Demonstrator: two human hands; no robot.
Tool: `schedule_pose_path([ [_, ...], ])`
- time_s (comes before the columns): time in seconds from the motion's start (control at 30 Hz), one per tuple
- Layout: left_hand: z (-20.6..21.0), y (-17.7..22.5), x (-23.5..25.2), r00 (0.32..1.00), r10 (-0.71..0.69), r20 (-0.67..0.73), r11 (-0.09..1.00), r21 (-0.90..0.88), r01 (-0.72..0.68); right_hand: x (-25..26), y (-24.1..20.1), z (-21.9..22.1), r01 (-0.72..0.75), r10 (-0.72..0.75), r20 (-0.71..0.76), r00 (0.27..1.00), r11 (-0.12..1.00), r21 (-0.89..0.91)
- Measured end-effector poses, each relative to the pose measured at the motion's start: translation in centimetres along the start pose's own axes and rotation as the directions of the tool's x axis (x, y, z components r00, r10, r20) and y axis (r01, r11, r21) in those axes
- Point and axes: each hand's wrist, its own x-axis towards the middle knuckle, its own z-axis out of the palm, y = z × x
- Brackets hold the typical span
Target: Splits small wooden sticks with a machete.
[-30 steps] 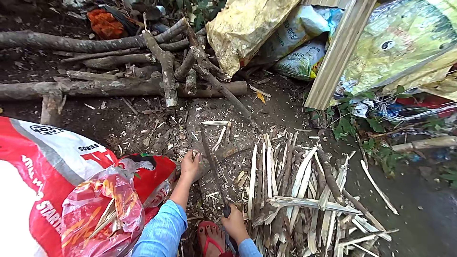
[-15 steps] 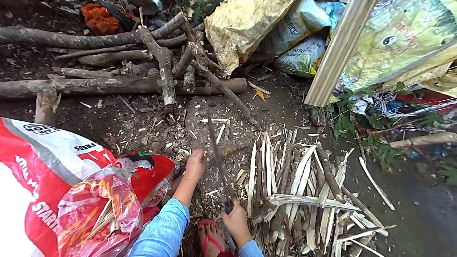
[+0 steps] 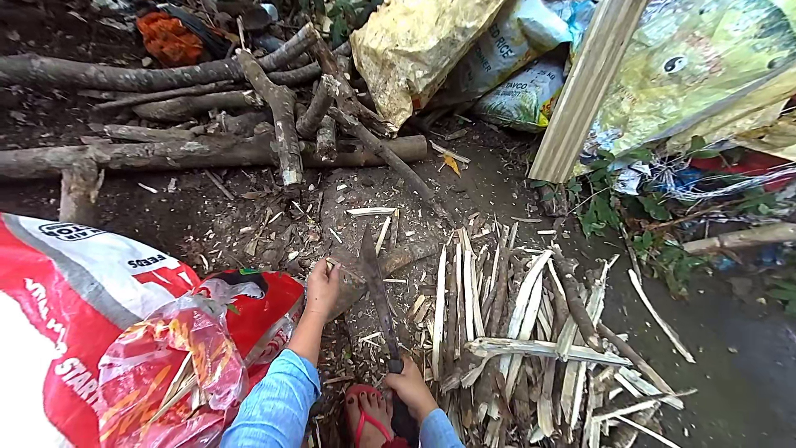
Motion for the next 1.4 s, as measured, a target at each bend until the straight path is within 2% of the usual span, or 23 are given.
schedule_pose_path([
  [0.17, -0.8, -0.3, 0.3, 0.992, -0.096, -0.08, 0.994, -0.05, 0.093, 0.6, 0.3, -0.3, -0.035, 0.034, 0.028, 0.999, 0.998, 0.044],
  [0.23, -1.0, -0.6, 0.2, 0.966, -0.171, -0.194, 0.972, -0.195, 0.133, 0.9, 0.3, -0.3, -0.026, 0.026, 0.012, 1.0, 1.0, 0.009],
  [0.33, -1.4, -0.7, 0.5, 0.881, -0.339, -0.331, 0.844, -0.52, 0.13, 1.6, 0.6, -0.2, -0.018, 0.006, -0.063, 0.998, 0.981, -0.193],
  [0.37, -1.5, -0.9, 0.5, 0.867, -0.383, -0.319, 0.802, -0.58, 0.142, 1.7, 0.6, -0.2, -0.022, 0.001, -0.083, 0.997, 0.965, -0.263],
  [0.43, -1.5, -1.4, 0.6, 0.87, -0.437, -0.228, 0.776, -0.584, 0.237, 1.8, 0.7, -0.2, 0.002, -0.033, -0.095, 0.995, 0.949, -0.314],
  [0.6, 0.7, -2.4, 1.3, 0.882, -0.471, 0.005, 0.828, -0.342, 0.444, -0.3, 1.5, -0.5, 0.098, -0.114, -0.1, 0.989, 0.984, -0.151],
  [0.77, 2.5, -2.4, 2.0, 0.782, -0.564, 0.265, 0.776, -0.155, 0.611, -2.7, 2.2, -1.9, 0.106, -0.121, -0.145, 0.982, 0.989, -0.102],
  [0.83, 2.5, -2.4, 2.0, 0.766, -0.578, 0.282, 0.76, -0.157, 0.631, -3.2, 2.6, -2.5, 0.105, -0.12, -0.164, 0.979, 0.99, -0.098],
  [1.0, 1.1, -2.2, 0.8, 0.738, -0.629, 0.245, 0.646, -0.362, 0.672, -4.0, 4.3, -3.0, 0.143, -0.155, -0.214, 0.964, 0.987, -0.07],
  [1.1, 0.3, -2.0, -0.4, 0.731, -0.605, 0.316, 0.6, -0.423, 0.679, -4.6, 4.7, -3.0, 0.139, -0.146, -0.23, 0.962, 0.989, -0.046],
  [1.3, 0.5, -2.5, -1.0, 0.823, -0.497, 0.275, 0.701, -0.432, 0.568, -5.4, 5.2, -3.1, 0.13, -0.136, -0.231, 0.963, 0.991, -0.044],
  [1.4, 0.8, -2.5, -0.7, 0.832, -0.487, 0.268, 0.735, -0.388, 0.555, -5.4, 5.4, -3.3, 0.128, -0.137, -0.228, 0.964, 0.99, -0.053],
])
